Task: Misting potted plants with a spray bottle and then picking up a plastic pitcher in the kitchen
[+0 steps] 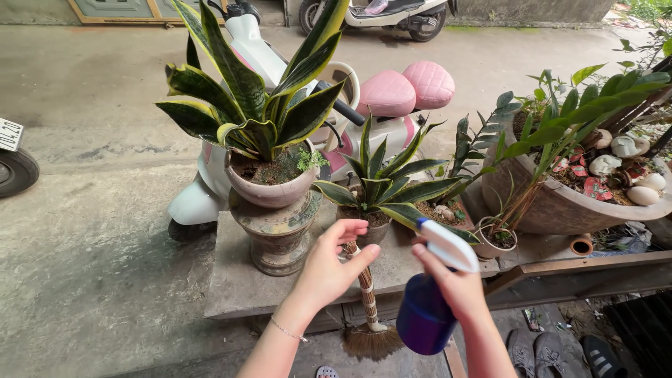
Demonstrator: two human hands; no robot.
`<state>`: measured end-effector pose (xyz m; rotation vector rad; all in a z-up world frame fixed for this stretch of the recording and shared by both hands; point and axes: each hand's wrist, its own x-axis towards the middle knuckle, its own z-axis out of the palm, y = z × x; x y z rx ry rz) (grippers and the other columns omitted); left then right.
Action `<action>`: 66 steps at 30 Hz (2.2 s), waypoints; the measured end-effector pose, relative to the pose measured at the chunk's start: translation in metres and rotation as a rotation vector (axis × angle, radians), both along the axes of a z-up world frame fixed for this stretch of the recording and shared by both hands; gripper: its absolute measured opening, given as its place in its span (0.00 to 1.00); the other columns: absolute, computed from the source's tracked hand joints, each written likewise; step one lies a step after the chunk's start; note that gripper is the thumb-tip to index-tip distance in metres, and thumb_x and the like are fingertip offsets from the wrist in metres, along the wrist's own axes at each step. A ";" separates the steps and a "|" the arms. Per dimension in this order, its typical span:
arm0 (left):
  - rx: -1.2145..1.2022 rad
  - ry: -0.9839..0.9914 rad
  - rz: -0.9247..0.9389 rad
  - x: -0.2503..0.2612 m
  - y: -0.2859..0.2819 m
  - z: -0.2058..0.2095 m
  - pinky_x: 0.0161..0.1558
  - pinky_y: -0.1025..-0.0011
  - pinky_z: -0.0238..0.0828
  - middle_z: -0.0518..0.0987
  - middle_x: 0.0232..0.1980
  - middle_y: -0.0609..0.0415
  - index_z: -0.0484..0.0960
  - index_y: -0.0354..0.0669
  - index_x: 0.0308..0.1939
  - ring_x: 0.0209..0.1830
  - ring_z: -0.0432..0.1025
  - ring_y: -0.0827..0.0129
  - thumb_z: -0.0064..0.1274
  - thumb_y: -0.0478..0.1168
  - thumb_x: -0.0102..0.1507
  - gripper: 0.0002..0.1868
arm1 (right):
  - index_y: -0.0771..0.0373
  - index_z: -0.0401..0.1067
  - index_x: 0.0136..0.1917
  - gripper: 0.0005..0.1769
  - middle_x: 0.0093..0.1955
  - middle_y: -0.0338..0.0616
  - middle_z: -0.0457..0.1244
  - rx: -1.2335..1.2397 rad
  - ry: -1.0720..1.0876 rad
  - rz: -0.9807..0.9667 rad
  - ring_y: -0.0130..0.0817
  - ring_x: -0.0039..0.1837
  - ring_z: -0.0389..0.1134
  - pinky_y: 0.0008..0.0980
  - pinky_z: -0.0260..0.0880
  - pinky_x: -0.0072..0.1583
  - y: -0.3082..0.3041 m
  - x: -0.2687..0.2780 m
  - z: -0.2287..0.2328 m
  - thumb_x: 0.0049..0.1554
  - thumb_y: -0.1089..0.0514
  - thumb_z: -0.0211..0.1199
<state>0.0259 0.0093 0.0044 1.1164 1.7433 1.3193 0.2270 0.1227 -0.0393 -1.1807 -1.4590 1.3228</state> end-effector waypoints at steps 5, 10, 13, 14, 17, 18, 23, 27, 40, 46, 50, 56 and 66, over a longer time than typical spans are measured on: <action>0.092 -0.025 -0.152 0.013 0.002 0.003 0.58 0.71 0.71 0.84 0.61 0.59 0.76 0.54 0.63 0.58 0.77 0.75 0.64 0.56 0.53 0.36 | 0.62 0.76 0.60 0.22 0.52 0.40 0.72 0.256 -0.017 0.519 0.28 0.49 0.70 0.28 0.69 0.53 -0.007 -0.022 0.005 0.51 0.60 0.70; 0.170 -0.147 -0.142 0.008 -0.002 0.016 0.47 0.79 0.70 0.89 0.53 0.60 0.86 0.51 0.44 0.48 0.78 0.80 0.67 0.52 0.51 0.20 | 0.61 0.78 0.57 0.22 0.49 0.37 0.73 0.097 -0.147 0.599 0.24 0.51 0.70 0.29 0.74 0.54 -0.018 -0.038 0.009 0.49 0.57 0.73; 0.162 0.028 0.018 0.004 -0.001 0.012 0.40 0.78 0.68 0.87 0.35 0.65 0.88 0.53 0.36 0.35 0.74 0.81 0.71 0.50 0.48 0.15 | 0.59 0.75 0.65 0.34 0.59 0.37 0.72 0.045 -0.148 0.672 0.24 0.60 0.69 0.28 0.71 0.63 -0.019 -0.041 0.013 0.45 0.53 0.78; 0.233 -0.002 0.093 0.001 -0.001 0.012 0.39 0.78 0.70 0.86 0.35 0.64 0.88 0.51 0.36 0.34 0.75 0.79 0.72 0.47 0.50 0.14 | 0.59 0.74 0.65 0.35 0.62 0.37 0.71 0.066 -0.177 0.674 0.24 0.62 0.68 0.27 0.68 0.65 -0.019 -0.043 0.012 0.44 0.53 0.79; 0.320 -0.116 0.241 -0.005 -0.003 0.021 0.38 0.78 0.73 0.87 0.36 0.61 0.87 0.47 0.36 0.34 0.76 0.77 0.73 0.43 0.51 0.13 | 0.59 0.73 0.66 0.35 0.66 0.37 0.69 0.133 -0.175 0.673 0.25 0.67 0.67 0.29 0.63 0.71 -0.013 -0.044 0.005 0.46 0.53 0.77; 0.335 -0.201 0.310 -0.007 -0.003 0.025 0.39 0.79 0.75 0.88 0.38 0.59 0.86 0.45 0.36 0.35 0.77 0.77 0.73 0.42 0.51 0.13 | 0.59 0.72 0.67 0.33 0.68 0.38 0.69 0.179 -0.143 0.666 0.26 0.70 0.67 0.31 0.60 0.75 -0.011 -0.044 0.001 0.49 0.54 0.74; 0.321 -0.356 0.380 -0.007 0.001 0.036 0.32 0.77 0.74 0.85 0.34 0.56 0.85 0.43 0.34 0.29 0.73 0.76 0.73 0.42 0.50 0.14 | 0.58 0.75 0.64 0.27 0.60 0.35 0.71 0.177 -0.134 0.609 0.24 0.62 0.67 0.28 0.66 0.66 -0.019 -0.056 0.023 0.51 0.52 0.71; 0.359 -0.400 0.220 -0.011 0.003 0.034 0.34 0.77 0.80 0.86 0.38 0.52 0.85 0.42 0.40 0.32 0.77 0.75 0.69 0.44 0.52 0.16 | 0.60 0.79 0.58 0.22 0.53 0.35 0.73 0.311 -0.062 0.569 0.23 0.56 0.68 0.27 0.67 0.62 -0.010 -0.060 0.012 0.52 0.52 0.71; 0.281 -0.498 -0.644 -0.035 0.012 0.020 0.31 0.83 0.61 0.77 0.70 0.50 0.80 0.44 0.58 0.41 0.68 0.84 0.56 0.45 0.67 0.17 | 0.72 0.75 0.58 0.32 0.55 0.60 0.72 -0.090 0.461 1.030 0.48 0.57 0.74 0.43 0.74 0.60 0.005 -0.049 0.023 0.53 0.43 0.72; 0.160 -0.468 -0.561 -0.026 0.016 0.036 0.44 0.82 0.69 0.83 0.60 0.49 0.80 0.38 0.59 0.50 0.75 0.78 0.60 0.43 0.61 0.24 | 0.71 0.77 0.58 0.27 0.56 0.51 0.72 -0.095 0.349 0.897 0.42 0.57 0.74 0.38 0.73 0.58 0.016 -0.035 0.005 0.52 0.50 0.72; 0.324 -0.318 -0.546 -0.019 0.019 0.033 0.60 0.77 0.71 0.84 0.58 0.51 0.81 0.37 0.59 0.58 0.75 0.74 0.58 0.44 0.62 0.23 | 0.68 0.81 0.55 0.20 0.53 0.42 0.73 0.022 0.198 0.687 0.34 0.56 0.72 0.35 0.71 0.58 0.017 -0.027 -0.004 0.51 0.57 0.73; 0.377 -0.076 -0.321 -0.009 0.022 0.020 0.58 0.76 0.69 0.83 0.54 0.55 0.86 0.43 0.54 0.57 0.74 0.72 0.54 0.34 0.59 0.19 | 0.64 0.80 0.49 0.16 0.48 0.34 0.67 0.226 0.047 0.583 0.26 0.52 0.64 0.28 0.65 0.56 0.002 -0.031 0.022 0.52 0.53 0.72; 0.466 -0.047 0.468 0.025 0.023 0.004 0.31 0.67 0.64 0.74 0.30 0.57 0.69 0.48 0.40 0.28 0.64 0.68 0.67 0.40 0.47 0.24 | 0.58 0.78 0.52 0.18 0.53 0.45 0.67 0.747 -0.106 0.029 0.37 0.57 0.70 0.34 0.68 0.60 -0.048 -0.085 0.013 0.47 0.61 0.69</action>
